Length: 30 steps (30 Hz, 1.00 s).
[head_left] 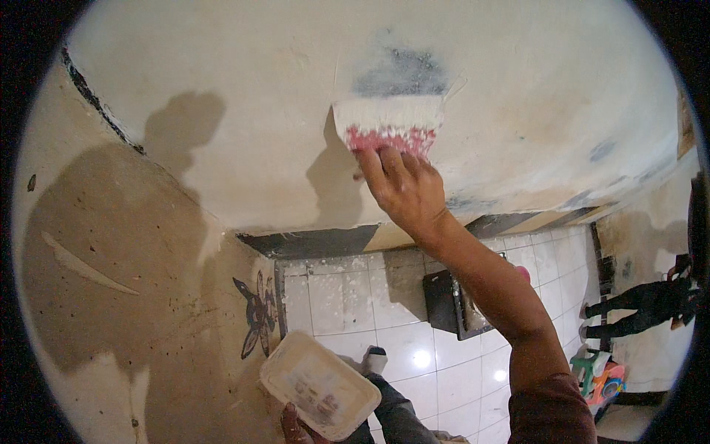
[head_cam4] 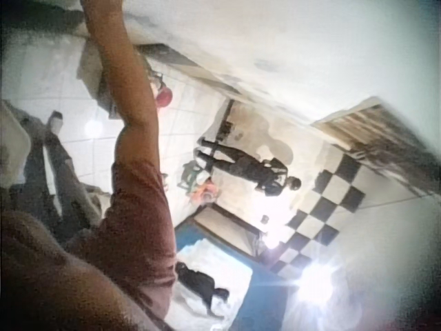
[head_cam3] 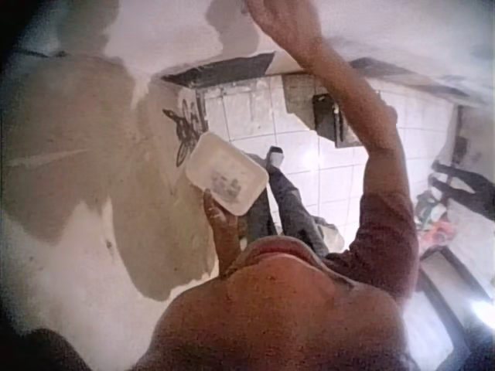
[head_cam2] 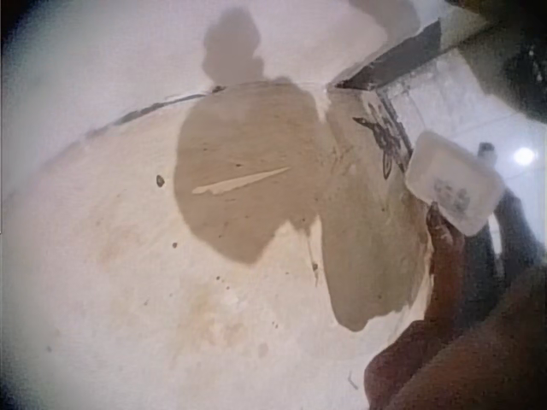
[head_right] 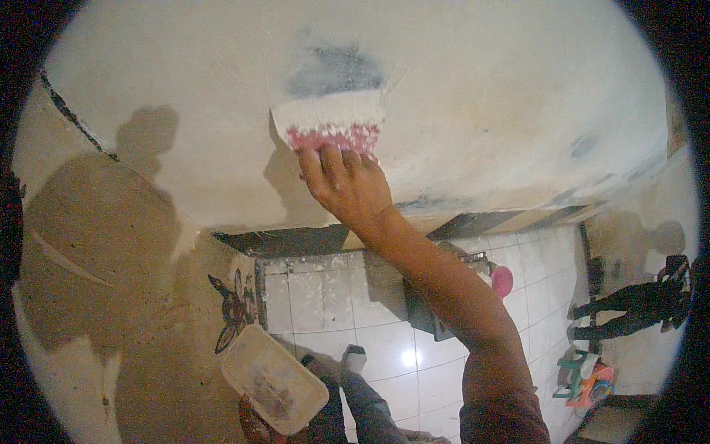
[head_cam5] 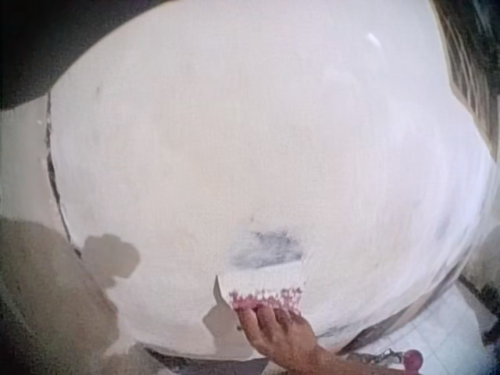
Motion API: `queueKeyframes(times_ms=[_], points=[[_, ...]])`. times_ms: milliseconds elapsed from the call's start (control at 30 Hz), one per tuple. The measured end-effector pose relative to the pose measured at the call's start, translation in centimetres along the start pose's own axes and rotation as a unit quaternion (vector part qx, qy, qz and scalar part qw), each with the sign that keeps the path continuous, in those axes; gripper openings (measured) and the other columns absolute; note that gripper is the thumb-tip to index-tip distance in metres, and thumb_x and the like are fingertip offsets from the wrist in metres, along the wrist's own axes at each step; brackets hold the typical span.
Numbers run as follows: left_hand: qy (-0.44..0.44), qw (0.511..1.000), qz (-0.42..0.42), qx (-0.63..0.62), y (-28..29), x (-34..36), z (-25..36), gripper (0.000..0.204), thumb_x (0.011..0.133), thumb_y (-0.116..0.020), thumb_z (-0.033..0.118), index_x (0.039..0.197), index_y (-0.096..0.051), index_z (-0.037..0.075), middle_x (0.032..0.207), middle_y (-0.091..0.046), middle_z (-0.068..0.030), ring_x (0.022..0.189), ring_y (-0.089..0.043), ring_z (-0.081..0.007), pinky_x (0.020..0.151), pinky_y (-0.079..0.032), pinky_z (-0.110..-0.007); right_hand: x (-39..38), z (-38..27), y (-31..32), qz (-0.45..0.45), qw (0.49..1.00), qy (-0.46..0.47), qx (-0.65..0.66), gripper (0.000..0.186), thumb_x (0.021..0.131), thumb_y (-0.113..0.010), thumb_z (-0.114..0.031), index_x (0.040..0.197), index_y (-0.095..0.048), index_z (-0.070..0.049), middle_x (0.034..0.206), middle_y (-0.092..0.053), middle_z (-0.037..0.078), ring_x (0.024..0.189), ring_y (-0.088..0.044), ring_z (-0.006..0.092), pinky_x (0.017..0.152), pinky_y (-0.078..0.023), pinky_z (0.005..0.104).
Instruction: The person applies a patching compound to a wall using a putty knife and a plastic container. The person takes compound from the container, spreads it across damaged areas of the wall, and smooths it with the knife.
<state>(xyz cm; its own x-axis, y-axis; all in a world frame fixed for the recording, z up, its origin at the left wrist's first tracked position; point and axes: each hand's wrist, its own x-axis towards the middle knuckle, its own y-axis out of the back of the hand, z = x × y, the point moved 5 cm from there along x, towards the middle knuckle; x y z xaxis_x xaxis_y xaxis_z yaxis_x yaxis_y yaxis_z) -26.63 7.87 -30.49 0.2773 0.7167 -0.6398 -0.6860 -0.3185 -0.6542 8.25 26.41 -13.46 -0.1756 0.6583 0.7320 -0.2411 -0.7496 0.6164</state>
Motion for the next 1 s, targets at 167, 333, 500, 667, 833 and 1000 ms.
queueKeyframes(times_ms=[167, 333, 500, 667, 833, 1000], points=[[0.001, 1.000, 0.011, -0.014, 1.5, -0.1, 0.2, 0.062, 0.088, -0.056, 0.037, 0.139, -0.039, 0.005, 0.136, -0.047, -0.0143, 0.122, -0.047, -0.0348, 0.103, -0.039, -0.054, -4.6, 0.6, 2.0, 0.079, 0.995, 0.011, 0.055, 0.022, 0.071, -0.071, -0.013, 0.090, -0.059, -0.010, 0.076, -0.056, 0.006, 0.057, -0.059, 0.0199, 0.047, -0.047, 0.0320], [0.003, 1.000, 0.016, -0.015, 2.0, 0.1, 0.0, 0.062, 0.088, -0.056, 0.038, 0.138, -0.040, 0.005, 0.135, -0.049, -0.0146, 0.119, -0.049, -0.0353, 0.101, -0.040, -0.054, -1.3, 3.7, 4.4, 0.137, 0.950, -0.282, -0.002, 0.025, 0.061, -0.073, -0.001, 0.080, -0.058, -0.006, 0.074, -0.063, 0.011, 0.059, -0.063, 0.0277, 0.049, -0.048, 0.0379], [0.019, 0.999, -0.002, -0.035, 2.0, 0.5, -0.7, 0.061, 0.089, -0.056, 0.038, 0.138, -0.040, 0.005, 0.133, -0.050, -0.0146, 0.117, -0.051, -0.0356, 0.100, -0.041, -0.054, 2.1, -1.3, -1.7, 0.129, 0.968, -0.205, 0.065, 0.021, 0.073, -0.064, -0.006, 0.093, -0.060, -0.009, 0.078, -0.062, 0.010, 0.061, -0.063, 0.0256, 0.052, -0.051, 0.0364], [-0.007, 1.000, -0.003, -0.015, 2.4, 0.7, -0.6, 0.064, 0.087, -0.057, 0.040, 0.139, -0.040, 0.006, 0.135, -0.049, -0.0144, 0.118, -0.050, -0.0356, 0.101, -0.040, -0.054, 2.3, -3.3, 2.6, 0.139, 0.977, -0.122, 0.109, 0.020, 0.073, -0.063, -0.008, 0.092, -0.059, -0.009, 0.074, -0.057, 0.007, 0.058, -0.060, 0.0210, 0.049, -0.049, 0.0324], [0.016, 0.999, -0.009, -0.042, 1.6, 0.8, -0.8, 0.067, 0.086, -0.059, 0.041, 0.139, -0.039, 0.007, 0.137, -0.047, -0.0142, 0.121, -0.048, -0.0355, 0.102, -0.039, -0.055, 2.5, 0.7, 0.7, 0.109, 0.990, -0.088, 0.031, 0.020, 0.064, -0.063, 0.002, 0.078, -0.057, -0.011, 0.063, -0.051, 0.005, 0.052, -0.056, 0.0212, 0.046, -0.046, 0.0310], [0.024, 0.994, -0.001, -0.103, 1.5, -0.1, 0.1, 0.070, 0.084, -0.061, 0.043, 0.140, -0.038, 0.007, 0.139, -0.045, -0.0139, 0.124, -0.045, -0.0354, 0.103, -0.037, -0.055, 1.5, -0.5, 3.5, 0.111, 0.989, -0.088, 0.045, 0.018, 0.067, -0.063, 0.002, 0.079, -0.058, -0.011, 0.067, -0.057, 0.004, 0.058, -0.059, 0.0199, 0.051, -0.048, 0.0308]])
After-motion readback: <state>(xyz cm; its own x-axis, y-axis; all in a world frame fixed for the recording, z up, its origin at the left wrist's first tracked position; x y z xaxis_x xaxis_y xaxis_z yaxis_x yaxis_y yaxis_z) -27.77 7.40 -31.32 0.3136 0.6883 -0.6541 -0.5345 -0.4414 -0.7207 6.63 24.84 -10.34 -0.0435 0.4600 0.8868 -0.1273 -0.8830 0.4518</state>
